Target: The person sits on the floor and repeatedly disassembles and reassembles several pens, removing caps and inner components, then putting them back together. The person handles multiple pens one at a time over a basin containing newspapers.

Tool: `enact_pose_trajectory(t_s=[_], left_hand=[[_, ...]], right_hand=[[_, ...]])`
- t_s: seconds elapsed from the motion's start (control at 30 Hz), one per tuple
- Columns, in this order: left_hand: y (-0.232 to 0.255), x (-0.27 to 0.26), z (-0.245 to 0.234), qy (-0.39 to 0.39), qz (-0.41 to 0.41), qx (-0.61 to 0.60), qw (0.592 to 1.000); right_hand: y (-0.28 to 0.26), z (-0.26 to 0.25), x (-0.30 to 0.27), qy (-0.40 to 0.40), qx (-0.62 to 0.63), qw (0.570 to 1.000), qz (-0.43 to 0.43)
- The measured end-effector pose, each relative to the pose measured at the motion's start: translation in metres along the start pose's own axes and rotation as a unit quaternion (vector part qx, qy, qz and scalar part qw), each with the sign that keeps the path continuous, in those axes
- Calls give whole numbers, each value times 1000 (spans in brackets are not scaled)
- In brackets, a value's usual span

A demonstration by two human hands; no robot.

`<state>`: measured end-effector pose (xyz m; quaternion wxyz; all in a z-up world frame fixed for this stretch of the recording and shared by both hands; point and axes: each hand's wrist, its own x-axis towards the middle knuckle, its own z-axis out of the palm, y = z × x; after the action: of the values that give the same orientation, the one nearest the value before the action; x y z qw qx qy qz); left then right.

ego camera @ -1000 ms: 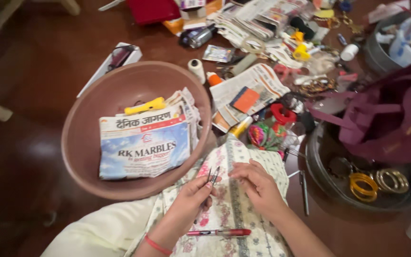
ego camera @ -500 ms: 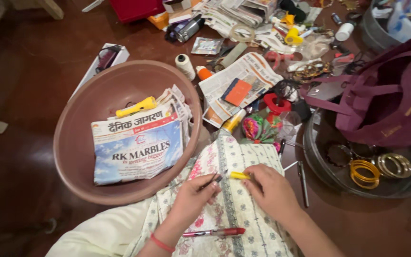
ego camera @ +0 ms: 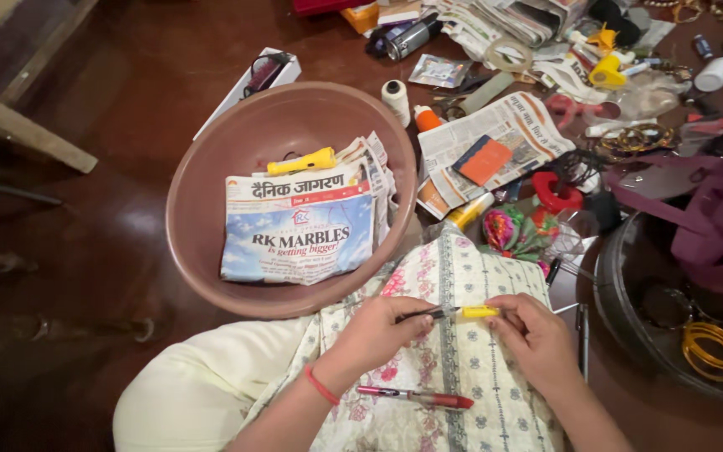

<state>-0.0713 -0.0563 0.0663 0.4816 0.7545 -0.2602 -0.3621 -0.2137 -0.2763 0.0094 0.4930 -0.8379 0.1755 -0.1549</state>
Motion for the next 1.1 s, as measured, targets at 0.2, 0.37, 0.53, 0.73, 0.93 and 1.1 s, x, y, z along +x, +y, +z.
enact_pose_trajectory(t_s=[0.2, 0.37, 0.53, 0.73, 0.93, 1.1], left_hand=[[24, -7, -11, 22, 42, 84, 995], [26, -5, -15, 23, 53, 126, 990], [30, -5, -14, -5, 25, 153, 988], [32, -5, -20, -21, 28, 132, 991], [34, -4, -21, -25, 41, 113, 992], [40, -6, -20, -19, 33, 144, 989]], right_hand=[[1, 1, 3, 10, -8, 1000, -8], [1, 1, 5, -1, 12, 1000, -16], [-6, 3, 5, -13, -6, 1000, -8], [-6, 0, 12, -41, 2, 998, -48], [-6, 1, 13, -63, 19, 998, -14], [-5, 2, 12, -77, 4, 997, 5]])
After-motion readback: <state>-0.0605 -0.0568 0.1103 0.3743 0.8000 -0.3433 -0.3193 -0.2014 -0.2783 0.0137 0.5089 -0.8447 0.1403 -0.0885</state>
